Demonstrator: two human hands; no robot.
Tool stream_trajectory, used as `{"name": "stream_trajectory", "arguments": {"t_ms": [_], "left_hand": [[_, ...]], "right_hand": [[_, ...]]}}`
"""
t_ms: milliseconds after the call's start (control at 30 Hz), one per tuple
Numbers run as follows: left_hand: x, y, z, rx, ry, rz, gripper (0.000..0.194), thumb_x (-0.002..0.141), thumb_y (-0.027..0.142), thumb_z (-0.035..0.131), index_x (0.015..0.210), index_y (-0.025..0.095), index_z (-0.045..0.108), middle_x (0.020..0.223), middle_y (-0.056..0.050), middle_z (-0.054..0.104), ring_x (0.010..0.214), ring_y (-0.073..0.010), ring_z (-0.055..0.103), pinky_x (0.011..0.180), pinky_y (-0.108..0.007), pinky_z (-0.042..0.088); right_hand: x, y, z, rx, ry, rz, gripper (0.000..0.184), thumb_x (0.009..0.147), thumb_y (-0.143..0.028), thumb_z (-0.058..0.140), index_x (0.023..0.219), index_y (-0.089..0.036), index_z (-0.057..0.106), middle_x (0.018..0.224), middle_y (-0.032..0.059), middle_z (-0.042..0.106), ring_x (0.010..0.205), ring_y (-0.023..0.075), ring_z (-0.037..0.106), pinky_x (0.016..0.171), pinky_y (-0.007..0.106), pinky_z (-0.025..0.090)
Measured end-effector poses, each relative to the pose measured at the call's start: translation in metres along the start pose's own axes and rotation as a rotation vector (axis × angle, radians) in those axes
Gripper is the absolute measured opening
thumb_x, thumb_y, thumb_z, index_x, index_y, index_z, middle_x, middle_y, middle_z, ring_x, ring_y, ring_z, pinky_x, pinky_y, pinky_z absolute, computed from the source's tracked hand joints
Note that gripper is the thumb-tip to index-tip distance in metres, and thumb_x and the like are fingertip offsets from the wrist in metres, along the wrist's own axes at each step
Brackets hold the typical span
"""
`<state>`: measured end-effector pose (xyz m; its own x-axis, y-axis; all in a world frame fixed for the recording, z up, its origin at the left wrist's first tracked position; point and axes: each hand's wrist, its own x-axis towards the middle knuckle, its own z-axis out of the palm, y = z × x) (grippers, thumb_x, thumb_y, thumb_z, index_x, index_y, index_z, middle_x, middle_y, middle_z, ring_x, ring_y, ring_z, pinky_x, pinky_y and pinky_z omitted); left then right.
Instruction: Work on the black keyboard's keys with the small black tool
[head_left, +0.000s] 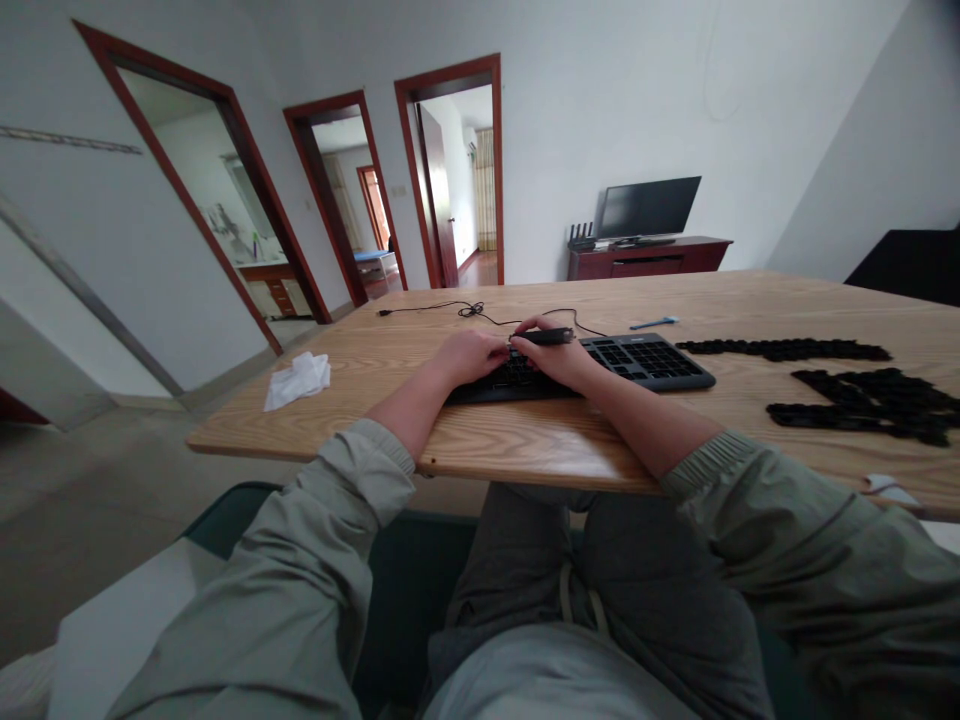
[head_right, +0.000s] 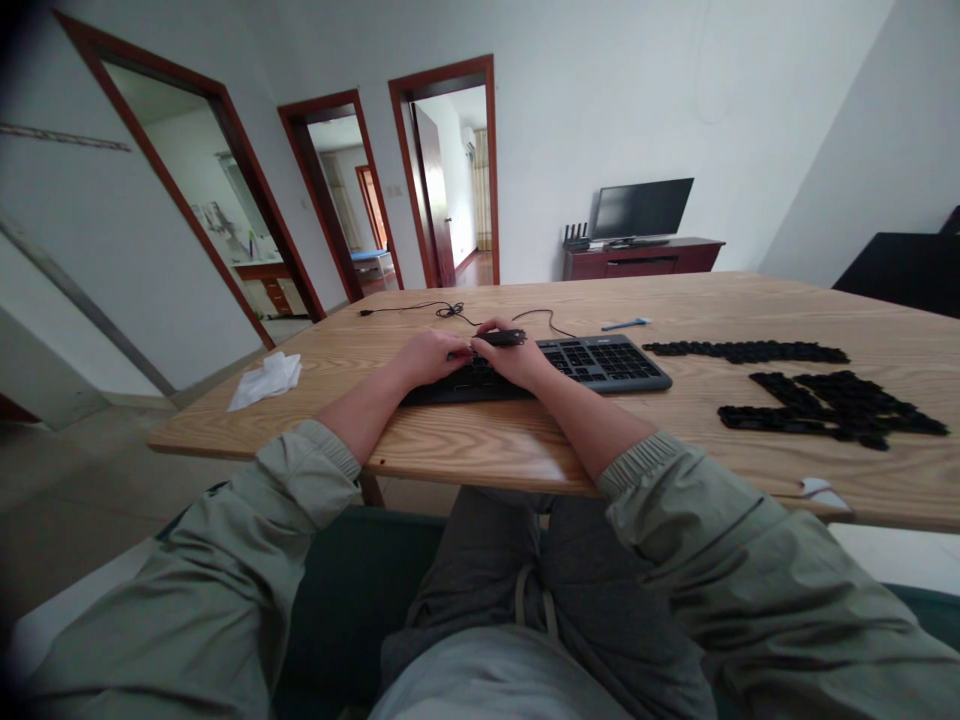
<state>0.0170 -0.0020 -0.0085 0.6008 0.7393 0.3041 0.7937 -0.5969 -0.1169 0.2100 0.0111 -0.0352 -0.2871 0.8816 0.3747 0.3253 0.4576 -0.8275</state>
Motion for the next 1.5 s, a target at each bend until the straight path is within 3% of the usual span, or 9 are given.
{"name": "stream_trajectory", "arguments": {"t_ms": [433, 733, 867, 967, 1100, 1200, 1300, 1400, 1500], "left_hand": [[-0.001, 0.005, 0.007, 0.12, -0.017, 0.064, 0.029, 0.094, 0.025, 0.047, 0.1, 0.015, 0.073, 0.093, -0.012, 0.073, 0.089, -0.0242, 0.067, 0.079, -0.034, 0.048], [0.002, 0.017, 0.013, 0.139, 0.0, -0.053, 0.03, 0.094, 0.028, 0.045, 0.099, 0.015, 0.072, 0.096, -0.015, 0.073, 0.087, -0.0258, 0.067, 0.075, -0.035, 0.047], [-0.002, 0.015, 0.005, 0.058, 0.015, -0.134, 0.026, 0.091, 0.037, 0.054, 0.092, 0.018, 0.071, 0.094, -0.011, 0.072, 0.084, -0.0234, 0.065, 0.073, -0.033, 0.046], [-0.007, 0.007, -0.004, -0.031, 0.084, -0.203, 0.033, 0.086, 0.05, 0.061, 0.085, 0.018, 0.068, 0.085, -0.008, 0.07, 0.078, -0.0211, 0.062, 0.07, -0.032, 0.045], [-0.001, 0.002, -0.008, -0.114, 0.196, -0.145, 0.037, 0.08, 0.048, 0.068, 0.103, 0.018, 0.065, 0.1, -0.007, 0.07, 0.092, -0.0215, 0.063, 0.079, -0.032, 0.047], [0.011, 0.008, -0.005, -0.054, 0.117, -0.095, 0.035, 0.08, 0.044, 0.067, 0.105, 0.019, 0.066, 0.103, -0.009, 0.071, 0.095, -0.0234, 0.064, 0.082, -0.033, 0.048], [0.02, 0.013, -0.002, 0.053, 0.03, -0.087, 0.036, 0.081, 0.045, 0.063, 0.107, 0.02, 0.068, 0.099, -0.009, 0.072, 0.09, -0.0258, 0.067, 0.078, -0.034, 0.048], [0.025, 0.013, -0.002, 0.096, -0.017, -0.08, 0.043, 0.083, 0.046, 0.059, 0.119, 0.023, 0.066, 0.104, -0.009, 0.073, 0.093, -0.0272, 0.068, 0.079, -0.035, 0.048], [0.029, 0.008, -0.005, 0.139, -0.069, -0.103, 0.042, 0.087, 0.044, 0.053, 0.121, 0.023, 0.066, 0.105, -0.01, 0.073, 0.093, -0.0277, 0.069, 0.077, -0.035, 0.048]], "right_hand": [[-0.002, 0.007, 0.0, 0.017, -0.051, -0.036, 0.023, 0.078, -0.031, 0.065, 0.097, -0.018, 0.065, 0.074, 0.0, 0.064, 0.061, 0.0119, 0.057, 0.055, 0.023, 0.046], [-0.004, 0.002, -0.008, 0.197, -0.138, -0.006, 0.034, 0.072, -0.03, 0.067, 0.104, -0.017, 0.068, 0.071, -0.0005, 0.061, 0.061, 0.0119, 0.053, 0.056, 0.024, 0.044], [-0.003, 0.008, -0.009, 0.244, -0.168, 0.0, 0.036, 0.07, -0.031, 0.068, 0.103, -0.017, 0.068, 0.072, -0.0016, 0.061, 0.06, 0.0109, 0.051, 0.056, 0.024, 0.044], [-0.003, 0.008, -0.01, 0.23, -0.173, 0.019, 0.035, 0.07, -0.031, 0.068, 0.102, -0.017, 0.069, 0.073, -0.001, 0.062, 0.061, 0.0113, 0.052, 0.057, 0.024, 0.044], [-0.003, 0.001, -0.014, 0.141, -0.158, -0.026, 0.027, 0.071, -0.026, 0.067, 0.097, -0.02, 0.071, 0.086, 0.0036, 0.069, 0.077, 0.0166, 0.061, 0.072, 0.031, 0.052], [0.002, -0.001, -0.016, 0.127, -0.165, -0.101, 0.022, 0.069, -0.023, 0.067, 0.091, -0.021, 0.071, 0.099, 0.0048, 0.071, 0.093, 0.0202, 0.064, 0.091, 0.037, 0.051], [0.007, 0.0, -0.015, 0.133, -0.227, -0.185, 0.017, 0.069, -0.023, 0.066, 0.086, -0.022, 0.07, 0.099, 0.0043, 0.072, 0.095, 0.021, 0.065, 0.1, 0.039, 0.048], [0.009, 0.004, -0.01, 0.124, -0.233, -0.239, 0.017, 0.069, -0.025, 0.065, 0.085, -0.022, 0.068, 0.097, 0.0043, 0.072, 0.094, 0.0217, 0.064, 0.101, 0.04, 0.047], [0.009, 0.01, -0.004, 0.137, -0.129, -0.212, 0.024, 0.071, -0.031, 0.065, 0.091, -0.02, 0.065, 0.094, 0.0047, 0.07, 0.091, 0.0216, 0.063, 0.094, 0.04, 0.05]]}}
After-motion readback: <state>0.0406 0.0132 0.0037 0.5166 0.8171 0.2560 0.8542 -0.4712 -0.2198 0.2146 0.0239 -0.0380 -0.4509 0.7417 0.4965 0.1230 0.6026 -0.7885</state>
